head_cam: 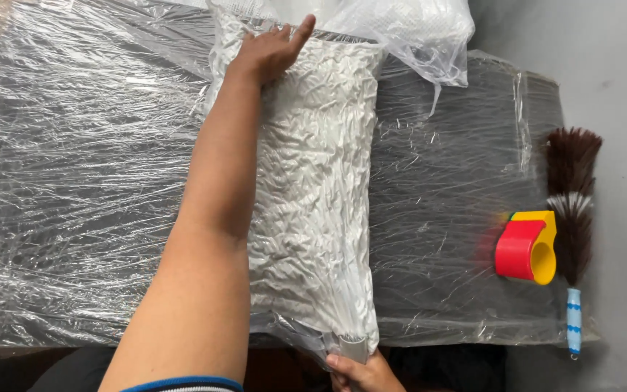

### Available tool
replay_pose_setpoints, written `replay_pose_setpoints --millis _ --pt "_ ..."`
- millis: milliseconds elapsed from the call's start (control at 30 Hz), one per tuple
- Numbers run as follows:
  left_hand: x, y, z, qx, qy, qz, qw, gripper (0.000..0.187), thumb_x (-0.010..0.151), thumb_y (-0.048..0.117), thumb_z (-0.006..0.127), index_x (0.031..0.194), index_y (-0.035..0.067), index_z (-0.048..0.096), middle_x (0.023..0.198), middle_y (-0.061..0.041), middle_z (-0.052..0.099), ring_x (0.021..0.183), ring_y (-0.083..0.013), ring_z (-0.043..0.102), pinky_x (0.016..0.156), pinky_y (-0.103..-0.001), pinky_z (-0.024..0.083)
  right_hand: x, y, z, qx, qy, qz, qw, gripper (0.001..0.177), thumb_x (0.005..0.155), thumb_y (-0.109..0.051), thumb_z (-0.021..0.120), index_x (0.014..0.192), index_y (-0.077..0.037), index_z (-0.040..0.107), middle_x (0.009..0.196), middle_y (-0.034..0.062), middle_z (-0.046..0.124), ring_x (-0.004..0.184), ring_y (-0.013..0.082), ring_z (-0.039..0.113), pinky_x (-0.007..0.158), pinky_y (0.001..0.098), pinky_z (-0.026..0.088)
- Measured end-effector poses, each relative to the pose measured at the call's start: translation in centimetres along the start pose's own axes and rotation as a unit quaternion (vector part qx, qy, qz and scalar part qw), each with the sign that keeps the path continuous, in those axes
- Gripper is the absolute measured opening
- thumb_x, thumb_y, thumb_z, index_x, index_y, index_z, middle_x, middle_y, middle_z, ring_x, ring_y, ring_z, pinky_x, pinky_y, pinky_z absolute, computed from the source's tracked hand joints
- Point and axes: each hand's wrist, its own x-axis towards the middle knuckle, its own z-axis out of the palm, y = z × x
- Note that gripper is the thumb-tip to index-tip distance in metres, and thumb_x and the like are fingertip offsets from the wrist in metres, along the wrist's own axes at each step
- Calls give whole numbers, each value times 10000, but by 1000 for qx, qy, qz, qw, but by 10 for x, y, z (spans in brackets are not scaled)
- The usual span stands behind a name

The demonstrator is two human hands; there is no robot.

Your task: Using a vacuum cleaner to remove air from a plastic bag containing a pillow to compress it, then tying the bag shut.

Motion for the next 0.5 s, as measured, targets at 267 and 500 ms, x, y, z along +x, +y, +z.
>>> replay_pose_setpoints --millis 267,500 --pt "-15 -11 21 84 129 -37 987 912 997 710 159 1565 33 386 1646 -294 125 1475 -431 -114 1058 -727 -187 -3 -2 8 91 -27 -13 995 104 946 17 703 976 45 607 582 110 563 440 193 524 442 307 464" --pt "-30 -2 14 87 158 -62 982 842 1004 700 283 1514 60 478 1556 -306 326 1443 -468 161 1083 -725 227 -10 -21 22 92 1 16 996 90 942 1 703 901 37 632 579 97 549 451 173 500 462 298 441"
